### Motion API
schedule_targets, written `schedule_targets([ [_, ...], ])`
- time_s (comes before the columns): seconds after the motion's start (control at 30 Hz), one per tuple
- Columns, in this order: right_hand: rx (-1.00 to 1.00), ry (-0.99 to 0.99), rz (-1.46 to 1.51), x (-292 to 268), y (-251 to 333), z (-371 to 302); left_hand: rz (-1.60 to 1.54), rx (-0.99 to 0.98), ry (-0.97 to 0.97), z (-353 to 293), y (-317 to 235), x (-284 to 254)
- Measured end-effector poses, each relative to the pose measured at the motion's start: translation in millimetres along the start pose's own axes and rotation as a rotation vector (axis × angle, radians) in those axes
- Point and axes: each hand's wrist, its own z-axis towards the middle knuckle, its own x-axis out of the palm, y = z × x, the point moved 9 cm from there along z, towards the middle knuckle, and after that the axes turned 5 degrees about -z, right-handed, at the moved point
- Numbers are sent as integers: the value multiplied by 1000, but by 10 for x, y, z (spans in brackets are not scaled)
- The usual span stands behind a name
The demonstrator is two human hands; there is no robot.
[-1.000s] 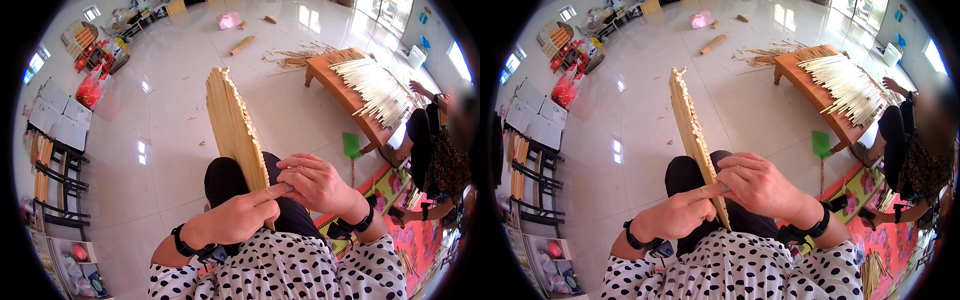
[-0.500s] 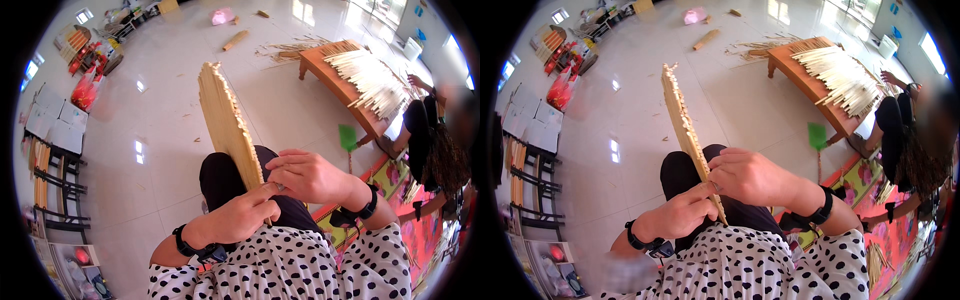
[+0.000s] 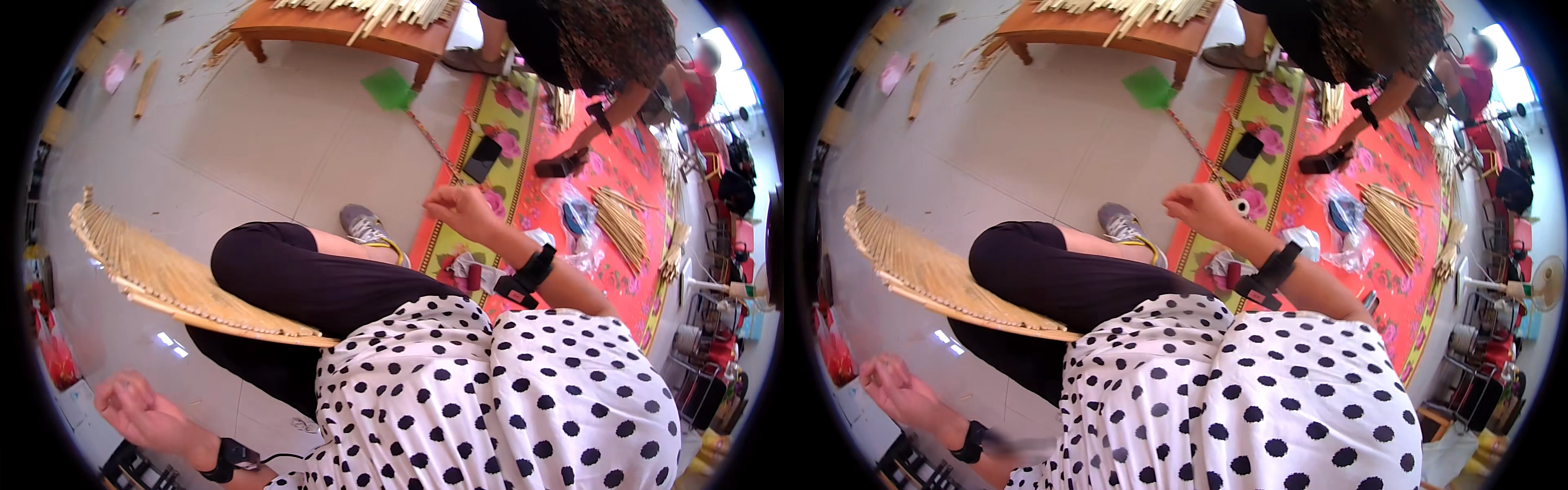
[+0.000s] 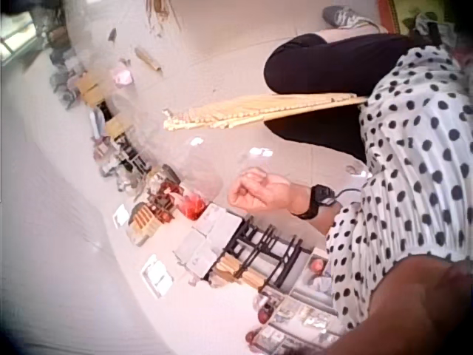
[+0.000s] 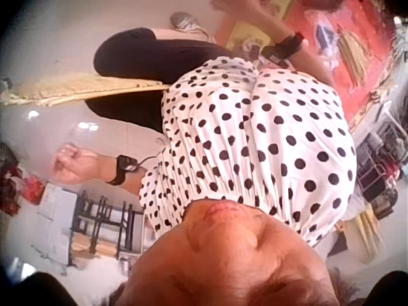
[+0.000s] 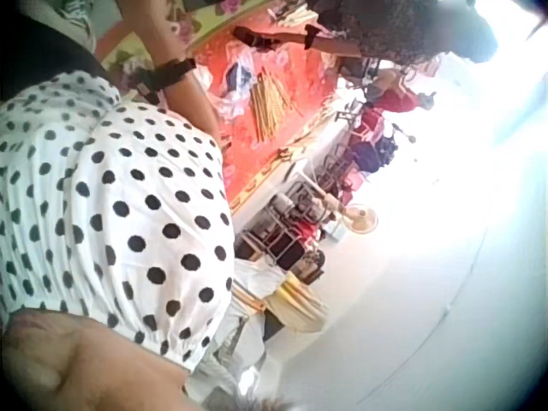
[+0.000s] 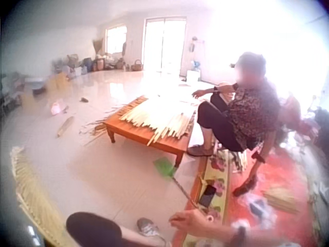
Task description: The person weaves a circular straw mat by hand, threading a cord through the edges of the straw bundles and securing the perimeter.
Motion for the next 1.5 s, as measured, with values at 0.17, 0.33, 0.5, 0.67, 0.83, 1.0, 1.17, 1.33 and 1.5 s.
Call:
schedule_targets([
  [0.17, 440, -8, -365, 396, -2037, -1127, 11, 82, -218, 368, 21, -203],
  [0.33, 289, 491, -931, 1013, -3178, -2183, 228, 191, -12, 637, -177, 123],
  [0.5, 753, 43, -421, 1019, -3325, -2427, 367, 179, 215, 571, -225, 656],
  [0.67, 909, -31, -293, 1135, -3230, -2386, 312, 113, 182, 619, -251, 710],
  [0.83, 987, -64, -371, 1108, -3045, -2320, 358, 23, 129, 611, -266, 660],
  [1.0, 1072, 16, -344, 1168, -3099, -2182, 337, 64, 156, 578, -331, 695],
  [1.17, 1028, 11, -294, 1093, -3118, -2141, 345, -2, 108, 507, -321, 626],
  [1.33, 904, 2, -147, 1184, -3192, -2072, 429, 51, 89, 390, -377, 629],
  [1.5, 753, 28, 99, 1223, -2863, -1603, 527, 142, 176, 178, -394, 755],
])
